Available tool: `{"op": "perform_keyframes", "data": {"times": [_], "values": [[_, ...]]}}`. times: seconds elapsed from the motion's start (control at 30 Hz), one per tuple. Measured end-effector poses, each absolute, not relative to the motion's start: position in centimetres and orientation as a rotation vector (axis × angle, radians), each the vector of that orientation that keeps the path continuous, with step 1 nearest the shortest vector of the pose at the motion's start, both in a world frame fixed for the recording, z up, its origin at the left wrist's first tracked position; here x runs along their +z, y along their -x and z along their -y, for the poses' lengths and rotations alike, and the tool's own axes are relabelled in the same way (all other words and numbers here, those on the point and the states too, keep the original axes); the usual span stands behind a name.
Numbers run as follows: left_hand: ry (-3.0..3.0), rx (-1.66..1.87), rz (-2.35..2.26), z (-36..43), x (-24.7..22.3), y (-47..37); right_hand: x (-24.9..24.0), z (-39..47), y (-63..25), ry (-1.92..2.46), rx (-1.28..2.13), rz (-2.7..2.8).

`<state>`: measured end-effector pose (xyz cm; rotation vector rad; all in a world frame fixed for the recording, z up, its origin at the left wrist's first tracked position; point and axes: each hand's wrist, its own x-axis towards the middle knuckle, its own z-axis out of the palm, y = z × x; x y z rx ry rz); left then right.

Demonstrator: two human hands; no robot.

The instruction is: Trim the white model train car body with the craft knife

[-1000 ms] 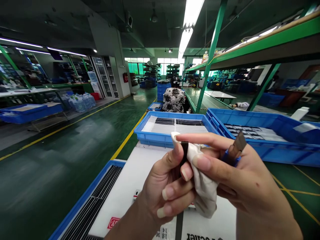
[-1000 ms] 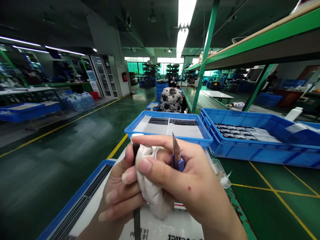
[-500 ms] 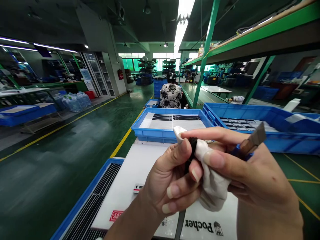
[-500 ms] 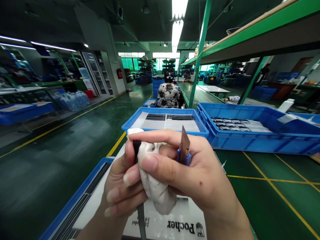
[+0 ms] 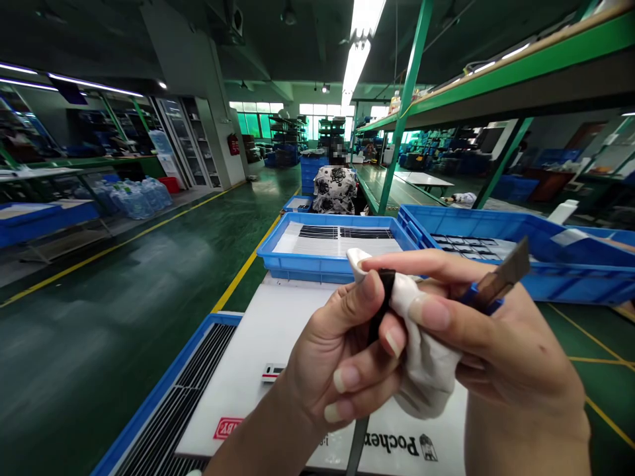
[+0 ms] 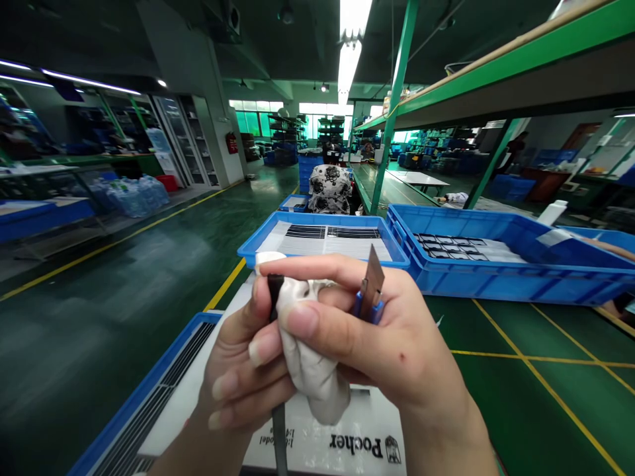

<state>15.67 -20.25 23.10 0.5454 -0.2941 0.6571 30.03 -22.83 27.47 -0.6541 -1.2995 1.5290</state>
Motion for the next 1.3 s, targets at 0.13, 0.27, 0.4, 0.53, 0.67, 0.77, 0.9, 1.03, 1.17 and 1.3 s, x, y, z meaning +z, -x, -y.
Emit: {"op": "perform_keyframes", "data": {"times": [0.13,0.27,0.4,0.53,0.67,0.77,0.9,1.03,1.17,1.3], "values": [[-0.543,0.663,0.315,20.3,22.9,-15.5,27.4,22.7,-30.0,0.678,1.541,1.295],[-0.533,0.664,0.319,20.2,23.0,-15.5,27.2,22.4,-30.2,0.610,1.561,1.371],[-0.507,0.673,0.302,20.0,23.1,-15.5,27.2,22.5,-30.1,0.606,1.602,1.303],[-0.513,0.654,0.308,19.9,22.9,-15.6,27.2,22.4,-30.0,0.588,1.594,1.300],[-0.523,0.639,0.330,19.9,22.8,-15.5,27.0,21.9,-30.3,0.539,1.500,1.469],[-0.525,0.653,0.316,19.8,22.8,-15.5,26.9,21.8,-30.4,0.535,1.488,1.488],[-0.524,0.670,0.295,19.8,22.9,-15.5,26.8,21.8,-30.4,0.514,1.523,1.455],[-0.525,0.677,0.279,19.8,23.0,-15.5,26.6,21.7,-30.5,0.488,1.524,1.482],[-0.540,0.680,0.276,19.8,22.9,-15.6,26.5,21.5,-30.7,0.497,1.465,1.521],[-0.539,0.665,0.309,19.8,22.8,-15.5,26.5,21.2,-30.7,0.514,1.418,1.534]]}}
